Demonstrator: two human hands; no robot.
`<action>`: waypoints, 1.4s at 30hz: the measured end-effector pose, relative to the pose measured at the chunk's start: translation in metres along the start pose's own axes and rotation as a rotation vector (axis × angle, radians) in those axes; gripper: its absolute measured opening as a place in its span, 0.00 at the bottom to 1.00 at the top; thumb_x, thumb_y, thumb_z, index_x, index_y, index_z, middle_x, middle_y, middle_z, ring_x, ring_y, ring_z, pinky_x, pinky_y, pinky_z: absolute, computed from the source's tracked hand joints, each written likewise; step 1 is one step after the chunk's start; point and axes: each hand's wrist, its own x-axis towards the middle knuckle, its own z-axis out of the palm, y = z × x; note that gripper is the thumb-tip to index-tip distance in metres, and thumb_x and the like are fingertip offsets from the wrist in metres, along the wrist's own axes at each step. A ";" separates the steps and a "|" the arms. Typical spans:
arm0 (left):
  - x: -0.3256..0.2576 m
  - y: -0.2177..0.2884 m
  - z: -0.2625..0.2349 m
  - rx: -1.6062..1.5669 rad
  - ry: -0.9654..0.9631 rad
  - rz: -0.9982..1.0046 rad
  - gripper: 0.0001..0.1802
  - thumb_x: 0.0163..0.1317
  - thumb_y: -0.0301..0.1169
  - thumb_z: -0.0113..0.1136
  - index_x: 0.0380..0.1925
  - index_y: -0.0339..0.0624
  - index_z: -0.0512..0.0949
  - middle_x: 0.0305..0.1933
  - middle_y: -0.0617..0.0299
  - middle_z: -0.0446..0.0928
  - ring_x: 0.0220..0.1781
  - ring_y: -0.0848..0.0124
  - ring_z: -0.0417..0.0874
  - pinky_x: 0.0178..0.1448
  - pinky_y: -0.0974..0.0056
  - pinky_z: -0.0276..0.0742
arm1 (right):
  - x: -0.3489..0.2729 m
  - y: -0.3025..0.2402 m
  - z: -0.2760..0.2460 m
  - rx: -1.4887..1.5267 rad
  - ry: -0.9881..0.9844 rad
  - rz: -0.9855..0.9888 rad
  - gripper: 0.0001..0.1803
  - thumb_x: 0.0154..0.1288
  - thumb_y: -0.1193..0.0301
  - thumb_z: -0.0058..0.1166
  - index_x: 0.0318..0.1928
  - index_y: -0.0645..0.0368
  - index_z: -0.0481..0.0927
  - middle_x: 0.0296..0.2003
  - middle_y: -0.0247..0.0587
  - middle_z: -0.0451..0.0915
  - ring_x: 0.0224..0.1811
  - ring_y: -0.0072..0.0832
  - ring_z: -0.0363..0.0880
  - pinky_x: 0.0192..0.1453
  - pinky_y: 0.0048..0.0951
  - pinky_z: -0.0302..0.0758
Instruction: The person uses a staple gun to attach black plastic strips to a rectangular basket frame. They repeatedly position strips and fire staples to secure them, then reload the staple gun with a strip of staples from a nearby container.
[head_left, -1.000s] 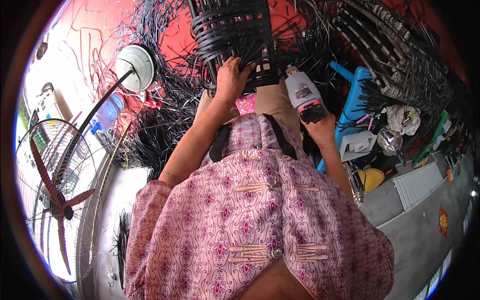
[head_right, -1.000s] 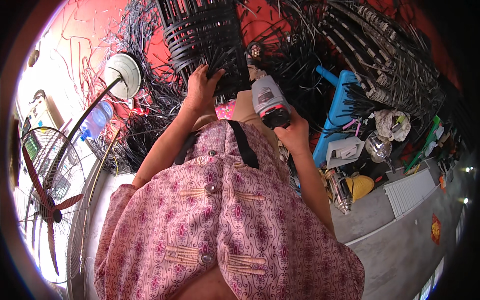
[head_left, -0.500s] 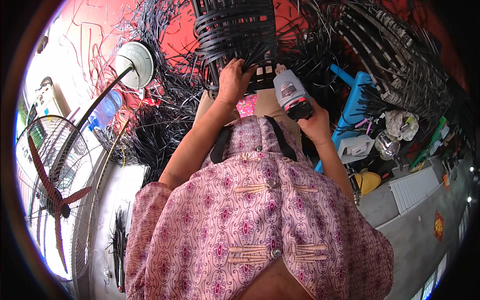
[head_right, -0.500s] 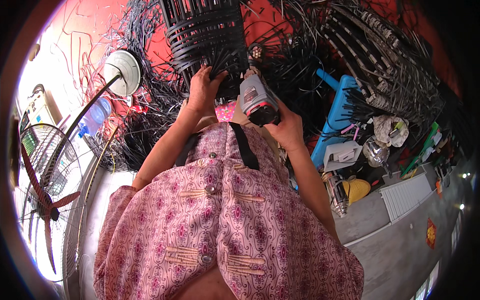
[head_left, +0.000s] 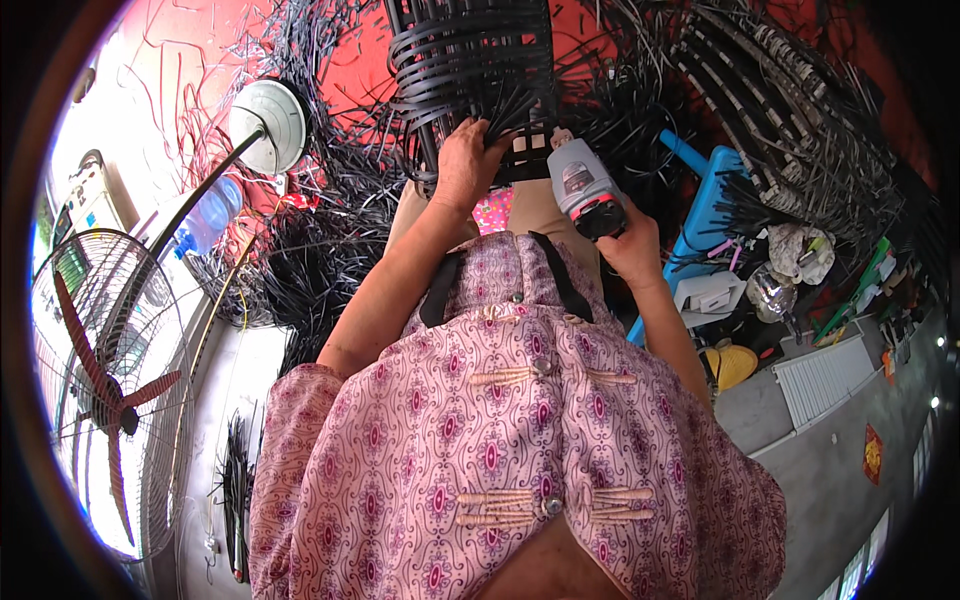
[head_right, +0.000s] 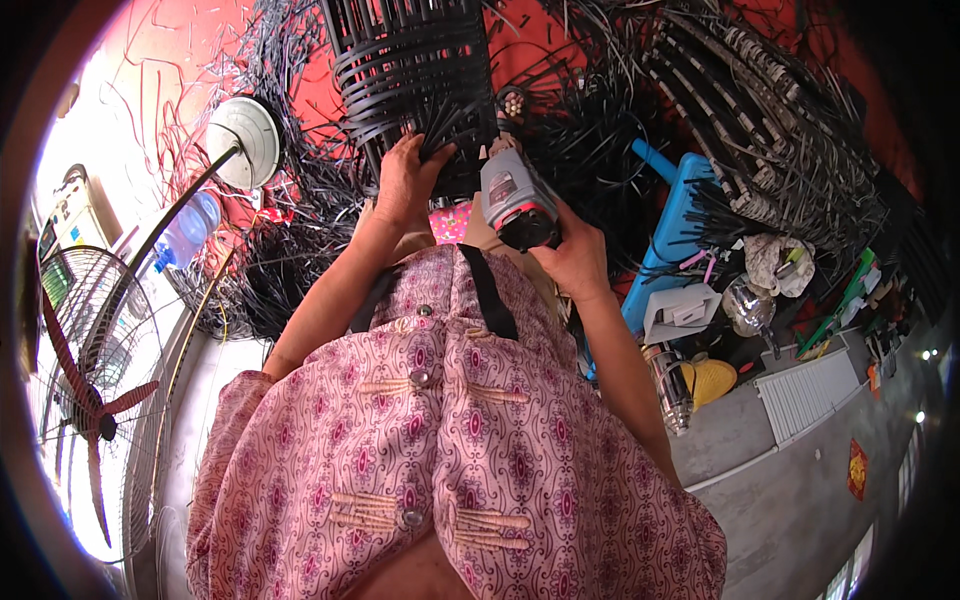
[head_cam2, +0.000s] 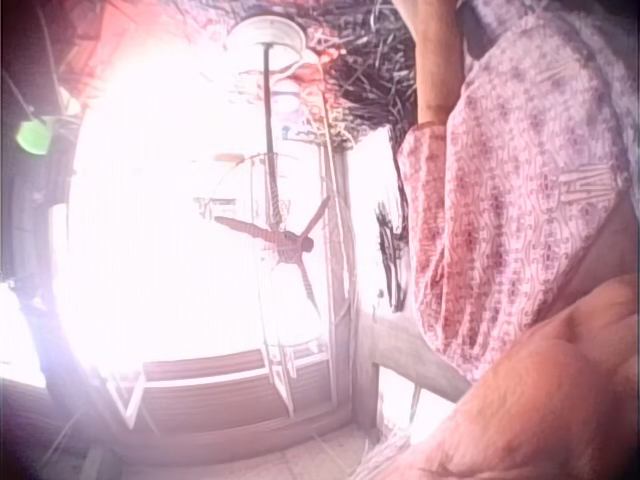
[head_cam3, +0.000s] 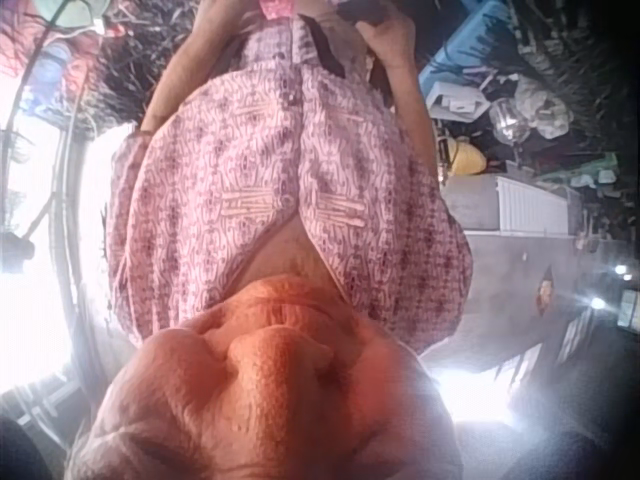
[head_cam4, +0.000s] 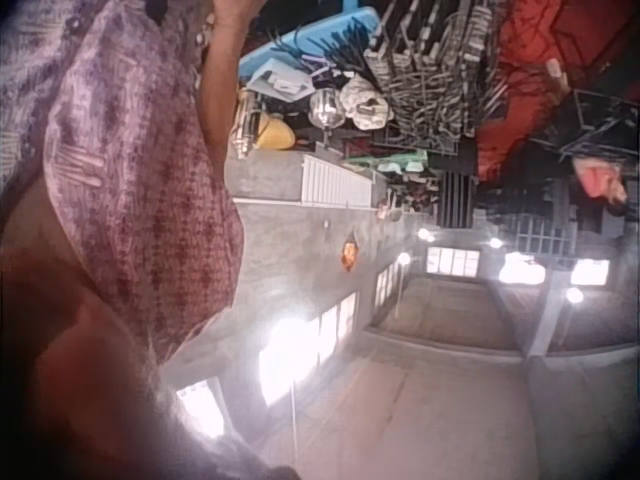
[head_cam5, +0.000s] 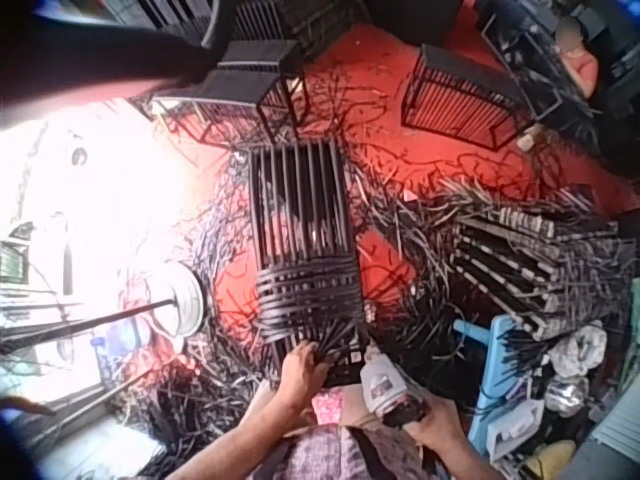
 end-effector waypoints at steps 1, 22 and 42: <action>0.000 0.001 0.000 0.002 0.000 -0.001 0.20 0.62 0.40 0.68 0.32 0.29 0.79 0.36 0.41 0.79 0.44 0.44 0.81 0.49 0.50 0.77 | 0.001 -0.004 -0.002 0.015 -0.014 0.024 0.29 0.51 0.68 0.68 0.57 0.56 0.80 0.42 0.51 0.86 0.46 0.47 0.87 0.48 0.35 0.82; 0.000 0.001 0.001 -0.032 0.022 -0.020 0.21 0.62 0.42 0.68 0.32 0.30 0.79 0.34 0.41 0.79 0.41 0.43 0.81 0.47 0.49 0.77 | 0.000 -0.004 -0.003 0.006 -0.007 0.025 0.26 0.52 0.72 0.64 0.55 0.58 0.81 0.41 0.50 0.87 0.44 0.41 0.89 0.47 0.32 0.80; 0.000 0.001 0.001 -0.023 0.017 -0.034 0.21 0.63 0.43 0.67 0.31 0.31 0.79 0.34 0.40 0.79 0.41 0.43 0.81 0.46 0.50 0.77 | 0.009 -0.008 -0.004 -0.074 -0.054 0.097 0.25 0.51 0.66 0.67 0.51 0.57 0.81 0.37 0.56 0.85 0.43 0.54 0.84 0.44 0.46 0.82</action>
